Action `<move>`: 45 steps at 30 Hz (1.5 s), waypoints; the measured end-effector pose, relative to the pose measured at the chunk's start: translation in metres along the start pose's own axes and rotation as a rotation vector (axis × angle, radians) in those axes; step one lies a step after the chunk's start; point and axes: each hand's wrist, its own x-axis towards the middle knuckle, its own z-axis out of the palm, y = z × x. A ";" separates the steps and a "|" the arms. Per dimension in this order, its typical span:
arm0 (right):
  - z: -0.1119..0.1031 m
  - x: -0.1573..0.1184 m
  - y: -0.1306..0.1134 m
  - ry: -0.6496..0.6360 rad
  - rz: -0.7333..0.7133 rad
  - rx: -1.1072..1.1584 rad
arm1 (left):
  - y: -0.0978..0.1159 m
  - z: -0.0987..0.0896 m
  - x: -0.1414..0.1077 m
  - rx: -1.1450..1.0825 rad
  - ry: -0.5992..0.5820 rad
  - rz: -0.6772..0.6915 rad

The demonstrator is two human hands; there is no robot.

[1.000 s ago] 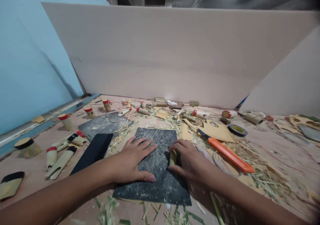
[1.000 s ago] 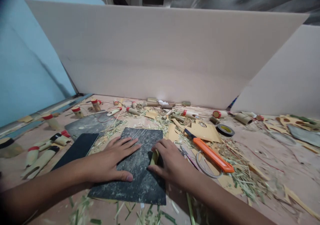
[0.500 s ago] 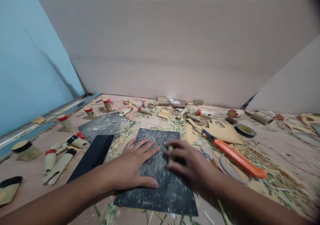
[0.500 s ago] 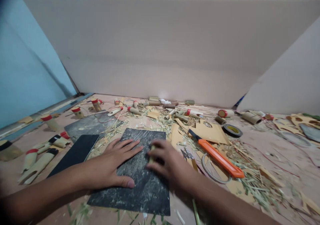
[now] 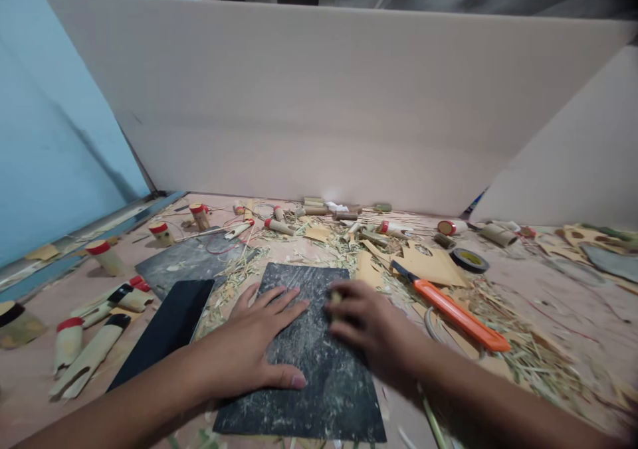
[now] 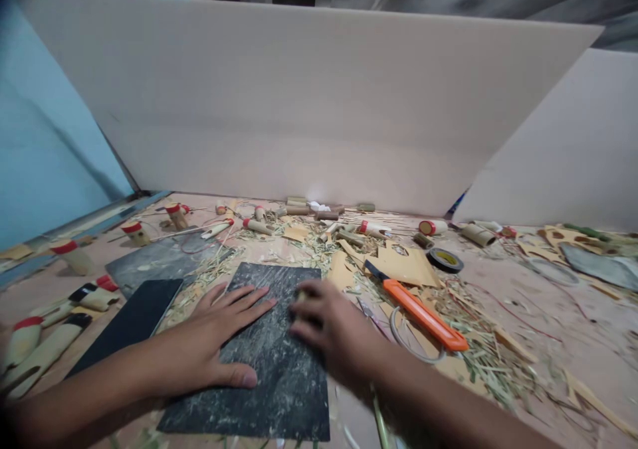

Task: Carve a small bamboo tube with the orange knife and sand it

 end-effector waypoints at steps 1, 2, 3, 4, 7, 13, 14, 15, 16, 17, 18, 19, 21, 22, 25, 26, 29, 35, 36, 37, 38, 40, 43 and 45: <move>-0.002 0.000 0.001 -0.057 -0.050 0.014 | 0.000 0.000 0.000 -0.005 0.005 0.004; -0.004 0.001 0.003 -0.112 -0.111 0.038 | 0.000 0.001 0.000 -0.010 0.009 0.010; -0.007 0.002 0.005 -0.156 -0.144 0.057 | -0.001 0.002 0.000 -0.013 0.013 0.017; -0.009 0.002 0.007 -0.080 -0.080 0.051 | -0.002 0.003 0.000 -0.012 0.017 0.023; -0.009 0.003 0.009 0.072 0.013 0.026 | -0.005 0.006 0.000 -0.005 0.049 0.032; 0.002 0.008 0.016 0.097 0.029 0.074 | -0.007 0.009 0.000 -0.004 0.068 0.072; 0.001 0.010 0.020 0.134 0.068 0.067 | -0.006 0.008 0.000 -0.003 0.061 0.062; -0.002 0.013 0.025 0.146 0.096 0.060 | -0.005 0.007 0.000 -0.003 0.051 0.049; -0.005 0.014 0.028 0.143 0.107 0.054 | -0.004 0.006 0.000 -0.003 0.037 0.035; -0.009 0.015 0.031 0.128 0.111 0.052 | -0.003 0.004 0.000 -0.003 0.024 0.021; -0.013 0.015 0.033 0.112 0.113 0.053 | -0.002 0.003 0.000 -0.004 0.014 0.012; -0.017 0.015 0.034 0.099 0.119 0.053 | -0.002 0.003 0.000 -0.005 0.011 0.006; -0.022 0.013 0.035 0.087 0.143 0.053 | -0.002 0.003 0.000 -0.011 0.019 0.014; -0.023 0.012 0.034 0.087 0.157 0.050 | -0.003 0.003 0.000 -0.014 0.028 0.020; -0.023 0.009 0.028 0.093 0.166 0.038 | -0.003 0.005 0.000 -0.017 0.074 0.049; -0.023 0.007 0.024 0.092 0.154 0.037 | -0.001 0.005 0.001 -0.020 0.107 0.067; -0.024 0.000 0.010 0.070 0.091 0.055 | 0.009 0.002 0.001 -0.052 0.260 0.155; -0.024 -0.012 -0.010 0.074 -0.009 0.073 | 0.029 -0.008 -0.004 -0.125 0.397 0.389; -0.024 -0.012 -0.011 0.076 -0.014 0.073 | 0.030 -0.008 -0.005 -0.113 0.394 0.420; -0.024 -0.013 -0.012 0.078 -0.017 0.073 | 0.031 -0.007 -0.006 -0.101 0.386 0.441; -0.024 -0.013 -0.013 0.079 -0.018 0.071 | 0.031 -0.007 -0.007 -0.095 0.382 0.456; -0.023 -0.013 -0.015 0.093 -0.016 0.058 | 0.032 -0.005 -0.008 -0.109 0.384 0.463; -0.021 -0.015 -0.018 0.133 -0.009 0.037 | 0.034 -0.003 -0.010 -0.195 0.419 0.431; -0.018 -0.017 -0.019 0.154 -0.025 0.027 | 0.035 -0.002 -0.010 -0.262 0.437 0.411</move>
